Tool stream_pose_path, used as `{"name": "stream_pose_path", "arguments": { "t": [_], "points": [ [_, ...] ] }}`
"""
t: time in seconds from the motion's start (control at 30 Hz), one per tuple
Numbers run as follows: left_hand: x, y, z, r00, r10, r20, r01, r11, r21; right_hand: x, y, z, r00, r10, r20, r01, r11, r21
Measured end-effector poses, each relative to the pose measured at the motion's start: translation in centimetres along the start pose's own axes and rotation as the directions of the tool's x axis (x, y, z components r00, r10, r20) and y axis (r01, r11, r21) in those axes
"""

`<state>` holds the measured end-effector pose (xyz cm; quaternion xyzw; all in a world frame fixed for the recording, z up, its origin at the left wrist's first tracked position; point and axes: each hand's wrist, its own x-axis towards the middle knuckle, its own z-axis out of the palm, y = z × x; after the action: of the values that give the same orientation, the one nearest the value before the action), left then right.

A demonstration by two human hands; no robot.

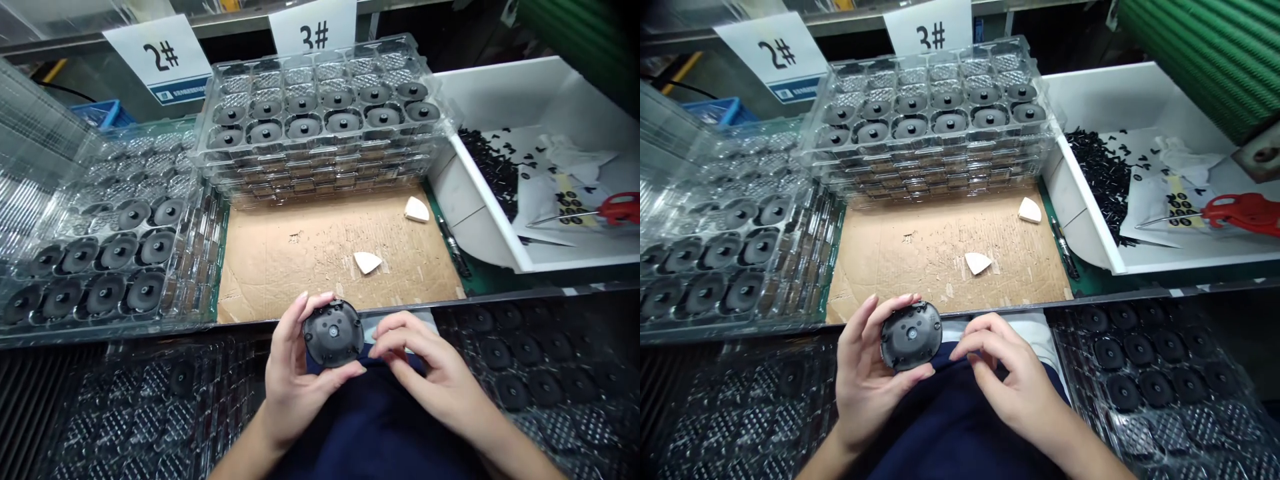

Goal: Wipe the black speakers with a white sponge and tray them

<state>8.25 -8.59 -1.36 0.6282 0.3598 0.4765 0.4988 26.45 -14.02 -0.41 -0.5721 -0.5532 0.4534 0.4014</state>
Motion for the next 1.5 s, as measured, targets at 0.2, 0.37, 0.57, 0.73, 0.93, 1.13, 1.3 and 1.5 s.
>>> {"name": "stream_pose_path", "arguments": {
  "t": [0.2, 0.37, 0.57, 0.73, 0.93, 1.13, 1.3, 1.5],
  "points": [
    [-0.1, 0.4, 0.4, 0.996, -0.084, 0.015, 0.085, 0.99, -0.114, -0.5, 0.1, -0.1, 0.972, -0.206, -0.114, 0.195, 0.976, -0.099],
    [-0.3, 1.1, 0.8, 0.952, -0.305, 0.015, 0.305, 0.945, -0.118, 0.1, -0.3, 0.0, 0.904, -0.419, -0.08, 0.38, 0.876, -0.296],
    [-0.9, -0.8, 3.0, 0.732, -0.396, 0.554, 0.505, 0.861, -0.051, -2.5, 1.8, -2.9, 0.978, -0.147, -0.146, 0.103, 0.956, -0.274],
    [-1.1, -2.4, 4.7, 0.491, -0.264, 0.83, 0.286, 0.949, 0.132, -11.0, 8.1, -10.3, 0.828, 0.307, -0.47, -0.458, 0.853, -0.25],
    [-0.9, -1.4, 6.0, 0.489, -0.305, 0.817, 0.216, 0.95, 0.225, -22.4, 17.0, -14.0, 0.347, 0.727, -0.593, -0.925, 0.37, -0.088],
    [-1.6, -0.4, 6.8, 0.525, -0.327, 0.786, 0.178, 0.945, 0.275, -24.8, 20.9, -11.2, 0.27, 0.792, -0.547, -0.96, 0.268, -0.086],
    [-2.2, 0.0, 7.0, 0.518, -0.369, 0.772, 0.205, 0.93, 0.306, -23.3, 20.1, -12.8, 0.304, 0.697, -0.65, -0.944, 0.313, -0.105],
    [-1.5, 0.2, 6.4, 0.536, -0.447, 0.717, 0.245, 0.894, 0.375, -14.5, 14.7, -13.3, 0.595, 0.264, -0.76, -0.708, 0.618, -0.34]
  ]
}}
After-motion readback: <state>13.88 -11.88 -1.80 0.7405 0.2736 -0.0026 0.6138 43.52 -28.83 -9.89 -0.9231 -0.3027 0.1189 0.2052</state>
